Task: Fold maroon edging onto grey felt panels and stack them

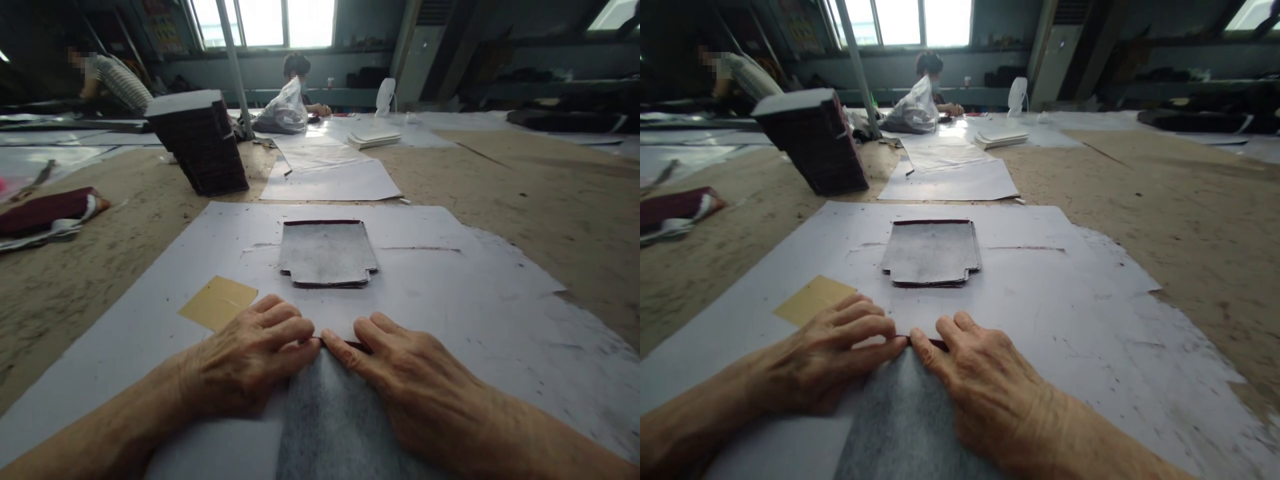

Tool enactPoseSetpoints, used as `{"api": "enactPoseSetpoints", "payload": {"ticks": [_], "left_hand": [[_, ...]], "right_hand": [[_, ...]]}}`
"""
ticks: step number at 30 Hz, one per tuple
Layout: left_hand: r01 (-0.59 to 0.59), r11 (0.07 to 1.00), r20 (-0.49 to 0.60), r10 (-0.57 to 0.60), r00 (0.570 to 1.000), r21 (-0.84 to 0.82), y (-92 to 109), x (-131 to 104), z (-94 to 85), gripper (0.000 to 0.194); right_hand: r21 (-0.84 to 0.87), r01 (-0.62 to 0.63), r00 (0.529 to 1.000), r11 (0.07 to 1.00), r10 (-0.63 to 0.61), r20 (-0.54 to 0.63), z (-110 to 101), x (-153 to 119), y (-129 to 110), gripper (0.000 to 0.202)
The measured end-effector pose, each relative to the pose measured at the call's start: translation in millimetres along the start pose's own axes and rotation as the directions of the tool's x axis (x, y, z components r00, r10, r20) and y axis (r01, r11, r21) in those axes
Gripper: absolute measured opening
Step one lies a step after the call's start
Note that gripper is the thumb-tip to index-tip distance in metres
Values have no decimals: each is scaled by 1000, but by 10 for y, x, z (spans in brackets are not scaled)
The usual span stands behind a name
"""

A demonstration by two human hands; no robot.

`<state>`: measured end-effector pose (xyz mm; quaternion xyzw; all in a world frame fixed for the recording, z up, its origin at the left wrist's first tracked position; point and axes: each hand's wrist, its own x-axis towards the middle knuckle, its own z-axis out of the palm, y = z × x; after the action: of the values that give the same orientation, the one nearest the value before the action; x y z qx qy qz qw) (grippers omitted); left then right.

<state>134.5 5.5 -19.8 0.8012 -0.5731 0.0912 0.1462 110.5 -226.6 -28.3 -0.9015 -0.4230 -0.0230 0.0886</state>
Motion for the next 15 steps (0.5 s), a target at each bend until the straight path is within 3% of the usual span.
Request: {"api": "enactPoseSetpoints", "payload": {"ticks": [7,15], "left_hand": [[236,964,124,-221,967,-124,379,-146,-43,34],[226,967,76,-218,973,-116,376,-165,-1,33]], "right_hand": [[58,15,998,998,-19,58,-18,105,52,78],[91,-91,963,992,64,262,-26,118,52,90]]}}
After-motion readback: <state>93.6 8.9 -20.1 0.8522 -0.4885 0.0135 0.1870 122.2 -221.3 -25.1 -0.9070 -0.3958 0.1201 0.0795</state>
